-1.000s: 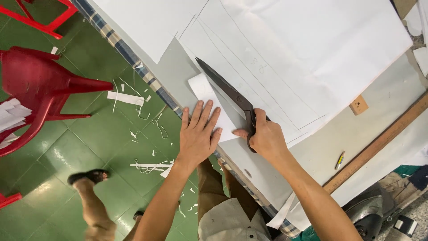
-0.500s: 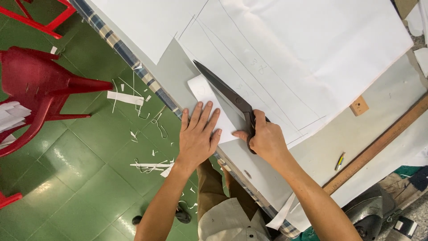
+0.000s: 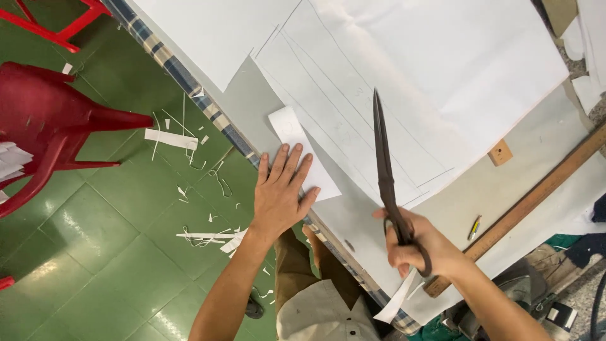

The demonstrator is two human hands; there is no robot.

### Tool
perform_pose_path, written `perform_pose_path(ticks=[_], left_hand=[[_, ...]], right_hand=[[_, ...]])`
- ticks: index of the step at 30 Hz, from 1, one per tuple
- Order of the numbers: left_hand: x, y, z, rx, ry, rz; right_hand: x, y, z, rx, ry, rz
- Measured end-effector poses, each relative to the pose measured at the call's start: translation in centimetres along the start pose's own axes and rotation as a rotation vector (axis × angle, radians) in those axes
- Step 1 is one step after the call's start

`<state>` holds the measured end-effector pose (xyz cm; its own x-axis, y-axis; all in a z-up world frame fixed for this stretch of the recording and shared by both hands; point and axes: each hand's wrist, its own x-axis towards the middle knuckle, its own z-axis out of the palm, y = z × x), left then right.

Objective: The person uses large scissors to cut a piece of white paper along drawn lines on a table. They hold the paper steady with one hand while cutting with the other, occasionally adjusting the paper's position to follow the pattern.

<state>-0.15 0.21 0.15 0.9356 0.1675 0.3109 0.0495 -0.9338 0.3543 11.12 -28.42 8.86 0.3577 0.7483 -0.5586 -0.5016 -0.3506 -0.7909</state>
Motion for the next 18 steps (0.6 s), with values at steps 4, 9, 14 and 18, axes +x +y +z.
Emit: perform_pose_path(ticks=[4, 9, 14, 18], left_hand=[[0.4, 0.2, -1.5, 0.085, -0.092, 0.005], [0.4, 0.1, -1.6, 0.099, -0.111, 0.010], [0.6, 0.2, -1.8, 0.117, -0.092, 0.027], [0.5, 0.2, -1.7, 0.117, -0.094, 0.023]], right_hand=[[-6.2, 2.6, 0.5, -0.075, -0.089, 0.100], [-9.2, 2.5, 1.9, -0.458, 0.010, 0.464], [-10.3, 2.4, 1.4, -0.542, -0.139, 0.702], [-9.7, -0.8, 2.1, -0.322, -0.124, 0.841]])
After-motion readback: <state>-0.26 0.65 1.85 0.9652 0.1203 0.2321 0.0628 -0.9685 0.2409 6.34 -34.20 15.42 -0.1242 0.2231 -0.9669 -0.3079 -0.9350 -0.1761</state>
